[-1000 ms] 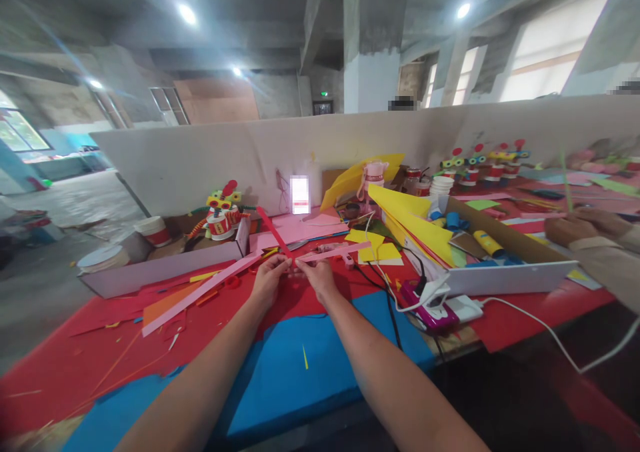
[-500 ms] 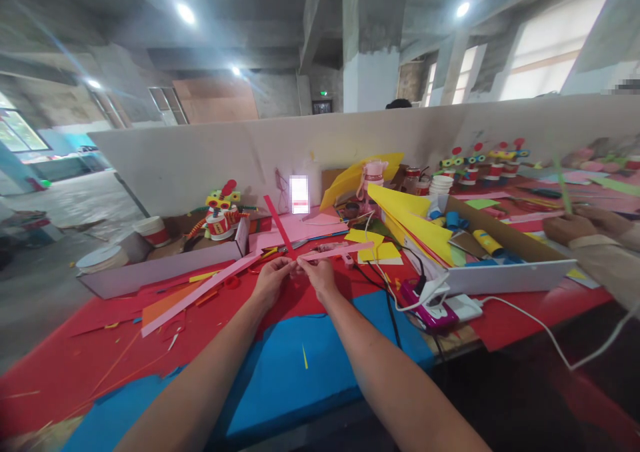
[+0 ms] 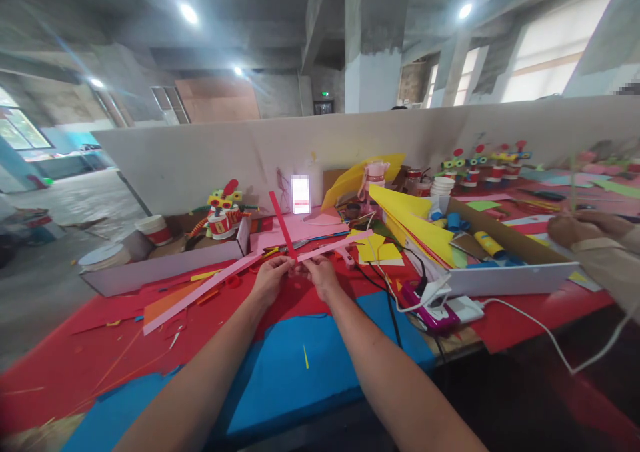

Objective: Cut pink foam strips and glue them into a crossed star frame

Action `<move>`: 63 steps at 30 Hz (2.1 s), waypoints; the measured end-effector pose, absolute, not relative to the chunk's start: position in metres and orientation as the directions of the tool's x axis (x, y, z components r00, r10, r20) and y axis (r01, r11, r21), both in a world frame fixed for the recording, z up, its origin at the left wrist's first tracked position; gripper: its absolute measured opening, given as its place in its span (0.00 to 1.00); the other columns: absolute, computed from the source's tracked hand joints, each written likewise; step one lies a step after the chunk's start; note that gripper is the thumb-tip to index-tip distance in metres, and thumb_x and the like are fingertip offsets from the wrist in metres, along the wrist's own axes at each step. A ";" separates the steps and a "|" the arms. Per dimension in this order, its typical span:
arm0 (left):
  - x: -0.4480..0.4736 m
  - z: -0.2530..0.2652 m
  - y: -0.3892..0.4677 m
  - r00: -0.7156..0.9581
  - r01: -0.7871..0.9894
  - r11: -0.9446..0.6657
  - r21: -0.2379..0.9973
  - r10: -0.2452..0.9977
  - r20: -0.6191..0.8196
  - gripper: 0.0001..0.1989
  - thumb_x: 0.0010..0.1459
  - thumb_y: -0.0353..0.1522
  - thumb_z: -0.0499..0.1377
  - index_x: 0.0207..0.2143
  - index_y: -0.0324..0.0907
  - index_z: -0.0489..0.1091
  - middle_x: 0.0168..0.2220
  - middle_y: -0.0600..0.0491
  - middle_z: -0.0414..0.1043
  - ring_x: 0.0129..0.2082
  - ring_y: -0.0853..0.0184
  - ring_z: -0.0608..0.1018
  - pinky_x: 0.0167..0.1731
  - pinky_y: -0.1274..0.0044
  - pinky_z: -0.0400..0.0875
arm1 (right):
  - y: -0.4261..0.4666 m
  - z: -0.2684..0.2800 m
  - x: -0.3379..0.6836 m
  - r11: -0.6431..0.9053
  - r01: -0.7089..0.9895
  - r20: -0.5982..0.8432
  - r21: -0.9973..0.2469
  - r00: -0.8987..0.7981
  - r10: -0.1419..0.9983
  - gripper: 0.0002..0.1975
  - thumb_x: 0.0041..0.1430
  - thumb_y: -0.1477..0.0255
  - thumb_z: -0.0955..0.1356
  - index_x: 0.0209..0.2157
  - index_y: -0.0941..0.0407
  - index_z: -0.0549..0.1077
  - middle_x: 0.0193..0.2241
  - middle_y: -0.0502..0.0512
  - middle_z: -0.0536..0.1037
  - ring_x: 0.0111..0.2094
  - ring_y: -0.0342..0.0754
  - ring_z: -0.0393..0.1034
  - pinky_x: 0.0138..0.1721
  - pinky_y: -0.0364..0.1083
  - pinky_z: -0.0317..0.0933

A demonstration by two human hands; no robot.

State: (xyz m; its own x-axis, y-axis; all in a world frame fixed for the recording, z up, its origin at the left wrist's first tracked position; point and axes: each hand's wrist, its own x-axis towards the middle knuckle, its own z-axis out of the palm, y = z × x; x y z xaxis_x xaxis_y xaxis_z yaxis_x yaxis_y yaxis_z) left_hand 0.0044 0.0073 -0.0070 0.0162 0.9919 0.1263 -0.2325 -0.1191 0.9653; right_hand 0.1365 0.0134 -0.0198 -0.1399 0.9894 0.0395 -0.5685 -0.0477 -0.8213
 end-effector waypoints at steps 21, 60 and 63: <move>0.004 -0.019 0.009 0.022 -0.269 -0.093 0.959 0.994 0.103 0.14 0.38 0.37 0.72 0.26 0.36 0.77 0.22 0.51 0.76 0.21 0.71 0.74 0.24 0.79 0.67 | 0.014 -0.023 0.136 0.103 -0.444 0.129 -0.890 -0.030 0.991 0.20 0.34 0.59 0.77 0.27 0.58 0.75 0.21 0.48 0.77 0.23 0.43 0.72 0.31 0.45 0.70; 0.004 -0.012 0.007 0.004 -0.247 -0.106 0.963 0.994 0.111 0.17 0.40 0.41 0.71 0.24 0.38 0.71 0.18 0.56 0.69 0.18 0.74 0.68 0.21 0.80 0.62 | 0.013 -0.022 0.134 0.088 -0.379 0.109 -0.921 -0.034 0.993 0.20 0.32 0.57 0.78 0.22 0.57 0.74 0.21 0.50 0.76 0.25 0.47 0.73 0.33 0.48 0.71; 0.004 -0.013 0.008 0.001 -0.258 -0.115 0.959 0.993 0.119 0.17 0.40 0.40 0.71 0.25 0.38 0.71 0.20 0.56 0.69 0.18 0.74 0.68 0.20 0.80 0.63 | 0.013 -0.024 0.133 0.045 -0.396 0.078 -0.917 -0.066 0.995 0.21 0.32 0.57 0.78 0.23 0.58 0.74 0.20 0.51 0.77 0.23 0.46 0.73 0.32 0.47 0.70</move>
State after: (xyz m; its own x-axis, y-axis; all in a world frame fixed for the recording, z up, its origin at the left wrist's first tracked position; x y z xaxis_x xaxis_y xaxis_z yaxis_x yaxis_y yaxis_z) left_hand 0.0036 0.0079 -0.0126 0.0009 0.9928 0.1194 -0.2578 -0.1151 0.9593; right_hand 0.1334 0.0129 -0.0235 -0.0664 0.9948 0.0776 -0.3959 0.0452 -0.9172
